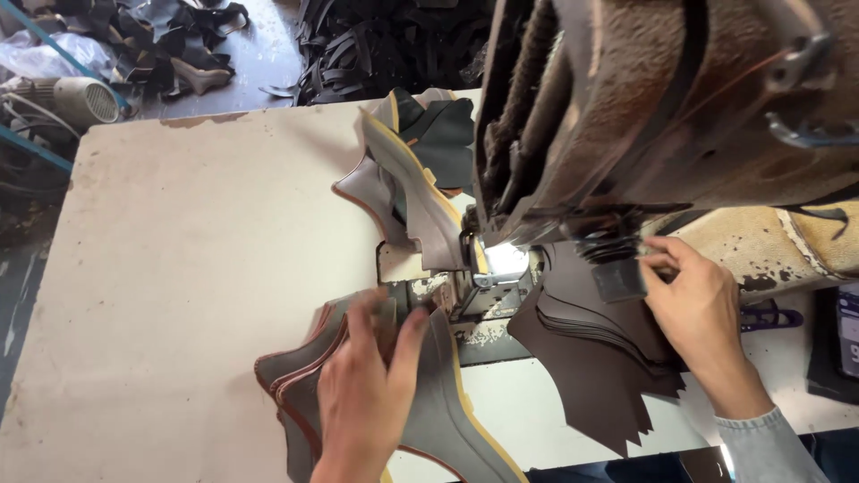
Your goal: Aligning and feeding shoe upper components into an industrial joining machine.
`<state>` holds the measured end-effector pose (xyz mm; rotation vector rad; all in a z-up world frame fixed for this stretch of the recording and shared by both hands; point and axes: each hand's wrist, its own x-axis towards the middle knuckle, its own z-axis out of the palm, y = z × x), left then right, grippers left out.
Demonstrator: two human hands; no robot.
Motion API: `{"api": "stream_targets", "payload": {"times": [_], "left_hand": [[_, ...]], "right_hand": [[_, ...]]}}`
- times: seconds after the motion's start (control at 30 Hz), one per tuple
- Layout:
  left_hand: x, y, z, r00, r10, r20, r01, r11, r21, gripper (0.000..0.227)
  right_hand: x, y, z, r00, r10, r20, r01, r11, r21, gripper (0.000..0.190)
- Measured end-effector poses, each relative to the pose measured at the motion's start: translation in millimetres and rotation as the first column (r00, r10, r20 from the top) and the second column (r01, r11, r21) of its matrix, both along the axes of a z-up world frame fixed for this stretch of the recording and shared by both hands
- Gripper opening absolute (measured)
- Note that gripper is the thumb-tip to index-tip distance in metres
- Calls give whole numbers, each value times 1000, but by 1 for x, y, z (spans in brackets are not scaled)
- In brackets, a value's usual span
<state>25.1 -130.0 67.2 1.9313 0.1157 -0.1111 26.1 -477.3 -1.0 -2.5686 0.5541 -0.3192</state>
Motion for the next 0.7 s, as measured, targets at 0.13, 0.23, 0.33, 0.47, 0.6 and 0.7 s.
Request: {"api": "stream_targets", "payload": {"times": [0.13, 0.23, 0.33, 0.47, 0.6, 0.7], "left_hand": [[-43, -6, -69, 973, -51, -225, 184, 762, 621, 85], [-60, -9, -91, 966, -95, -240, 243, 651, 719, 99], [-62, -9, -84, 954, -75, -291, 245, 752, 612, 69], [-73, -4, -84, 934, -224, 278, 65, 872, 486, 25], [-75, -9, -67, 954, 7, -300, 12, 998, 59, 22], [-78, 5, -79, 997, 15, -82, -32, 977, -212, 18]], "right_hand": [[-4, 2, 12, 998, 3, -64, -6, 999, -54, 33], [-14, 13, 23, 999, -26, -46, 26, 1000, -10, 24], [-28, 15, 34, 991, 26, 128, -25, 1000, -8, 21], [-37, -2, 10, 978, 58, 201, -71, 996, 59, 20], [-37, -19, 0, 998, 51, 39, -64, 857, 512, 19], [-49, 10, 32, 1000, -9, -10, 12, 910, 415, 22]]}}
